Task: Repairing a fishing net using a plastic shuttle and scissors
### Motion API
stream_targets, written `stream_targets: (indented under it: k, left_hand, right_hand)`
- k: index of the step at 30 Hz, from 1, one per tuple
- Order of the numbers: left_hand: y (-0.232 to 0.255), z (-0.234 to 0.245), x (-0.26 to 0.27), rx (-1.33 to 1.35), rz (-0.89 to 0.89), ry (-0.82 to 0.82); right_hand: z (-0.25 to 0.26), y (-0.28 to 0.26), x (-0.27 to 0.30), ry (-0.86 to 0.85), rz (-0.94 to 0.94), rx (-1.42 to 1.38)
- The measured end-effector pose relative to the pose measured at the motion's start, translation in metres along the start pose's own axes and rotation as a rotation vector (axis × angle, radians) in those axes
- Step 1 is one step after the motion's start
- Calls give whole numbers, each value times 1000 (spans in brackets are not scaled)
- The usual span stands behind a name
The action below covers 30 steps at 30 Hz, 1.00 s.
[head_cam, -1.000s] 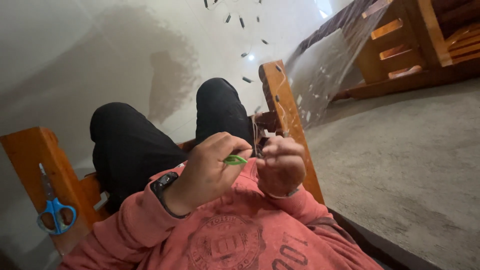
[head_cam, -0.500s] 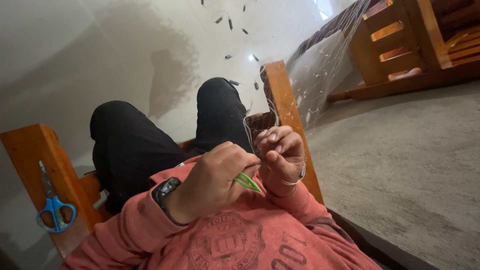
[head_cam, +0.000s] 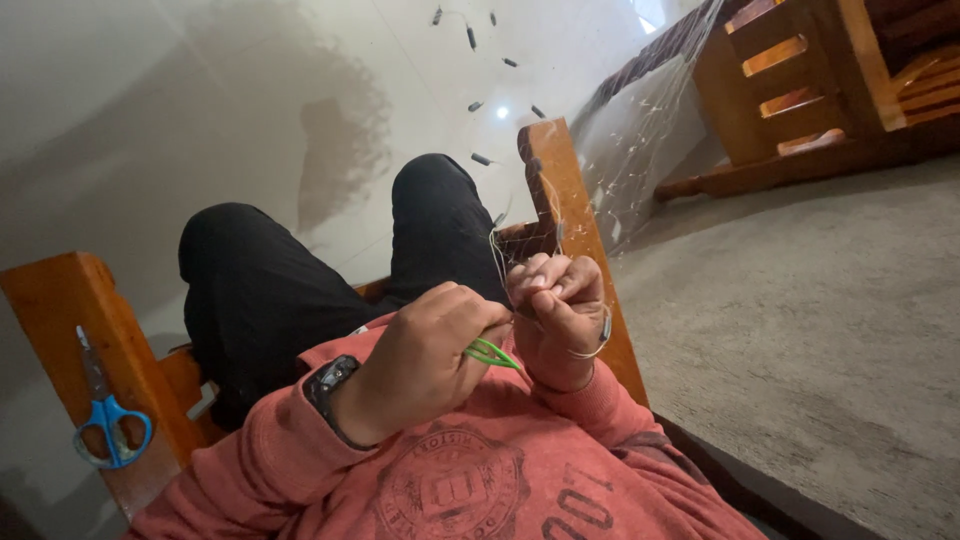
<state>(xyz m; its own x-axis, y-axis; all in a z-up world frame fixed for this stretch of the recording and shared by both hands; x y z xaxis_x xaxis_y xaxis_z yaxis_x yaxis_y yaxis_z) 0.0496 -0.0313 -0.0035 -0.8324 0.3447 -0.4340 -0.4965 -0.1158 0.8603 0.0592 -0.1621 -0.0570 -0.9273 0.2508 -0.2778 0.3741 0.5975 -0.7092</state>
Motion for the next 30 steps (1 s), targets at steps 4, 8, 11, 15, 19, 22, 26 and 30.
stream_targets:
  k: [4,8,11,15,19,22,26,30]
  left_hand:
    - [0,2,2,-44,10,31]
    - [0,3,0,4,37,50]
    - [3,5,-1,21,33,68]
    - [10,12,-5,50,30,99]
    - [13,17,-7,68,17,117]
    - [15,19,-7,18,-11,127]
    - [18,21,-9,16,-35,137]
    - [21,22,-8,-16,-40,138]
  right_hand:
    - [0,-1,0,-33,17,-3]
    - [7,-17,3,-96,213,122]
    - [-2,-34,7,-151,360,241]
    - [-15,-48,15,-240,428,217]
    - [-22,-39,4,-181,205,48]
    - [-21,-15,1,-58,-145,-92]
    - [-19,-1,4,8,-312,-57]
    - [-9,4,7,-17,-345,15]
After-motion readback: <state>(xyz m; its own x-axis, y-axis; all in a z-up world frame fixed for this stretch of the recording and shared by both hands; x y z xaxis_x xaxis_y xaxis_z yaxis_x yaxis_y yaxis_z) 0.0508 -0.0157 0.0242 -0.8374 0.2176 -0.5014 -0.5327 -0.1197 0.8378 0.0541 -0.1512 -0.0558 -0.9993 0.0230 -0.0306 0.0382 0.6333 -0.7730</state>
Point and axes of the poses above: each hand's wrist, its own x-axis away from the middle knuckle, its own z-axis out of the back of the hand, y = z × x, the point moved 8 cm from there along -x, towards the middle knuckle, and after that the axes turned 1 degree about z, right-handed, at the moved point
